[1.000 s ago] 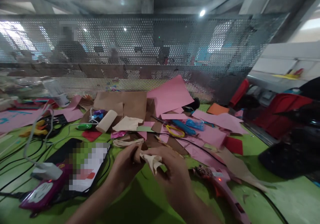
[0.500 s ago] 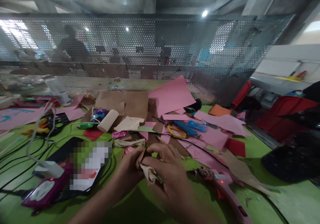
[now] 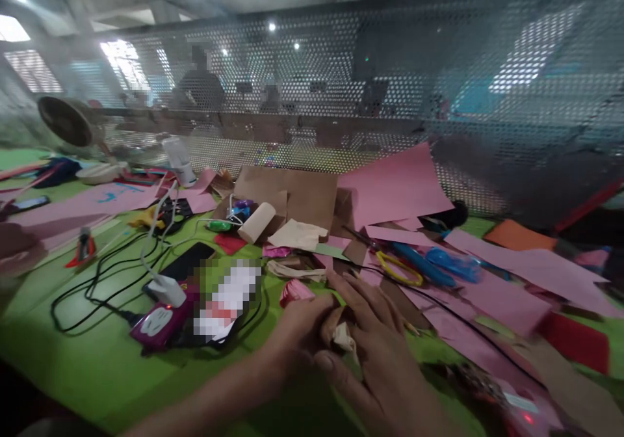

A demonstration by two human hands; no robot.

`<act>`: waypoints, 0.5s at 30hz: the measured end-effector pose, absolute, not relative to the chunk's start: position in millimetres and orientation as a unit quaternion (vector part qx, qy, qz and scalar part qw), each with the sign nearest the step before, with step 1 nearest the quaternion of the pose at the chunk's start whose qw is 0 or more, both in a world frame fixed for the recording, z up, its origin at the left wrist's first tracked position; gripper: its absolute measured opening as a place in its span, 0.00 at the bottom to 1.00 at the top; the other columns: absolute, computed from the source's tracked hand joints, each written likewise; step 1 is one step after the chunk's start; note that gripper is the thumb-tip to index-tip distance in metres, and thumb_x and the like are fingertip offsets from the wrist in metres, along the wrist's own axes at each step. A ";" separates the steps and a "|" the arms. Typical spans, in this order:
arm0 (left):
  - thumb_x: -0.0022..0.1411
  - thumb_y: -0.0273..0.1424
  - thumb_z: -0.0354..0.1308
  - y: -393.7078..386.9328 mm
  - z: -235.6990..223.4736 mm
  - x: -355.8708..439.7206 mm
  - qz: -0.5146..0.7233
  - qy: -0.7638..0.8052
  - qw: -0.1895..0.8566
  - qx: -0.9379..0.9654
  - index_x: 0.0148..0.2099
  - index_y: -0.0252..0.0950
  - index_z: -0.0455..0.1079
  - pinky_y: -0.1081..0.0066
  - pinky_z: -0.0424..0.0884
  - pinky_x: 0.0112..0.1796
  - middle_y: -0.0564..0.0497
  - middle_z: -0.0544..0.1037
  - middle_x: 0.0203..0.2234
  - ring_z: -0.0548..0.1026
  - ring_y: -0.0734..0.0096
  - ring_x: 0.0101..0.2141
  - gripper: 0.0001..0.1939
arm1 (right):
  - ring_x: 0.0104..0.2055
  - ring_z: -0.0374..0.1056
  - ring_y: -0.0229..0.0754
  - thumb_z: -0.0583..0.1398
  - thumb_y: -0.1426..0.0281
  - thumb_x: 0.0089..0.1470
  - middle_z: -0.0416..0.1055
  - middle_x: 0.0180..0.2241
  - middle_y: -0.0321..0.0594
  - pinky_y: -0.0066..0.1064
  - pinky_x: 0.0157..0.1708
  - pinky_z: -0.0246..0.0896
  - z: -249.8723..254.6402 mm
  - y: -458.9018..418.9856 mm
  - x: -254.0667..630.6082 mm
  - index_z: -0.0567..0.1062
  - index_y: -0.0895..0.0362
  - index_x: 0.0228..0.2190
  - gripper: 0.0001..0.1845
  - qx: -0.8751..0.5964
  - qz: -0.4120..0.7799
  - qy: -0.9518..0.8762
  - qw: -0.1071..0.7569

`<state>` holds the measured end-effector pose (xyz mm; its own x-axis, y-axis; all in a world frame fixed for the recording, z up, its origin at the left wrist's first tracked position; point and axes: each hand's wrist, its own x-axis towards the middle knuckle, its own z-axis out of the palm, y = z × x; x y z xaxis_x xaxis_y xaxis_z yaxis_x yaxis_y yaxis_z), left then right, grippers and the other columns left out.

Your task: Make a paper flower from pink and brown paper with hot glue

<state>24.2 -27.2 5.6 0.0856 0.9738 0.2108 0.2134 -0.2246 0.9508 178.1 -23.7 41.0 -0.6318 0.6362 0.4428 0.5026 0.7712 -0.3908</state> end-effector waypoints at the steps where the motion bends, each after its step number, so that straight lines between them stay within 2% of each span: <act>1: 0.40 0.24 0.59 -28.0 4.5 25.3 0.488 0.465 0.418 0.610 0.25 0.39 0.58 0.70 0.54 0.28 0.56 0.63 0.20 0.58 0.71 0.23 0.11 | 0.65 0.52 0.59 0.58 0.57 0.59 0.57 0.64 0.46 0.57 0.58 0.53 39.1 -23.0 177.2 0.58 0.47 0.61 0.31 -0.326 0.119 -0.892 0.290; 3: 0.43 0.26 0.58 -29.6 2.8 28.0 0.522 0.423 0.467 0.574 0.27 0.39 0.60 0.70 0.57 0.28 0.55 0.64 0.22 0.60 0.71 0.25 0.08 | 0.64 0.54 0.58 0.58 0.59 0.59 0.59 0.63 0.46 0.55 0.57 0.57 36.0 -22.5 176.3 0.56 0.46 0.63 0.33 -0.342 0.126 -0.885 0.290; 6: 0.46 0.28 0.59 -28.6 2.0 30.4 0.573 0.345 0.528 0.523 0.34 0.38 0.65 0.72 0.64 0.31 0.53 0.69 0.28 0.66 0.70 0.29 0.09 | 0.62 0.57 0.56 0.60 0.62 0.59 0.61 0.61 0.44 0.51 0.56 0.59 35.4 -23.8 178.3 0.63 0.46 0.57 0.26 -0.345 0.136 -0.874 0.314; 8: 0.45 0.27 0.62 -24.9 1.5 28.8 0.584 0.346 0.527 0.511 0.36 0.36 0.66 0.73 0.65 0.33 0.53 0.71 0.30 0.67 0.71 0.31 0.13 | 0.61 0.58 0.55 0.61 0.64 0.57 0.62 0.59 0.44 0.50 0.56 0.59 37.8 -25.6 181.4 0.68 0.47 0.52 0.20 -0.352 0.124 -0.849 0.373; 11: 0.47 0.26 0.64 -18.7 -0.7 24.1 0.556 0.425 0.471 0.537 0.32 0.35 0.65 0.76 0.62 0.30 0.57 0.68 0.24 0.64 0.75 0.27 0.11 | 0.59 0.61 0.53 0.61 0.69 0.57 0.64 0.56 0.44 0.48 0.56 0.59 42.0 -28.2 184.8 0.71 0.48 0.47 0.15 -0.356 0.075 -0.814 0.454; 13: 0.48 0.26 0.63 -16.8 -2.0 22.8 0.546 0.447 0.460 0.538 0.30 0.36 0.64 0.77 0.60 0.28 0.58 0.66 0.23 0.62 0.77 0.26 0.10 | 0.58 0.62 0.53 0.60 0.72 0.57 0.65 0.55 0.43 0.48 0.55 0.59 42.6 -28.5 184.9 0.71 0.47 0.46 0.14 -0.336 0.036 -0.832 0.441; 15: 0.48 0.27 0.63 -17.1 -2.3 24.5 0.554 0.434 0.486 0.518 0.31 0.36 0.63 0.77 0.62 0.28 0.58 0.67 0.23 0.63 0.77 0.26 0.10 | 0.58 0.61 0.55 0.59 0.71 0.57 0.64 0.56 0.45 0.50 0.54 0.58 41.2 -27.5 183.5 0.72 0.47 0.47 0.16 -0.322 0.010 -0.862 0.390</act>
<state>24.5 -17.1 -2.3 0.0083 0.9885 0.1512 -0.0891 -0.1499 0.9847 183.5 -27.5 41.2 -0.4874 0.5637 0.6668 0.5481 0.7920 -0.2689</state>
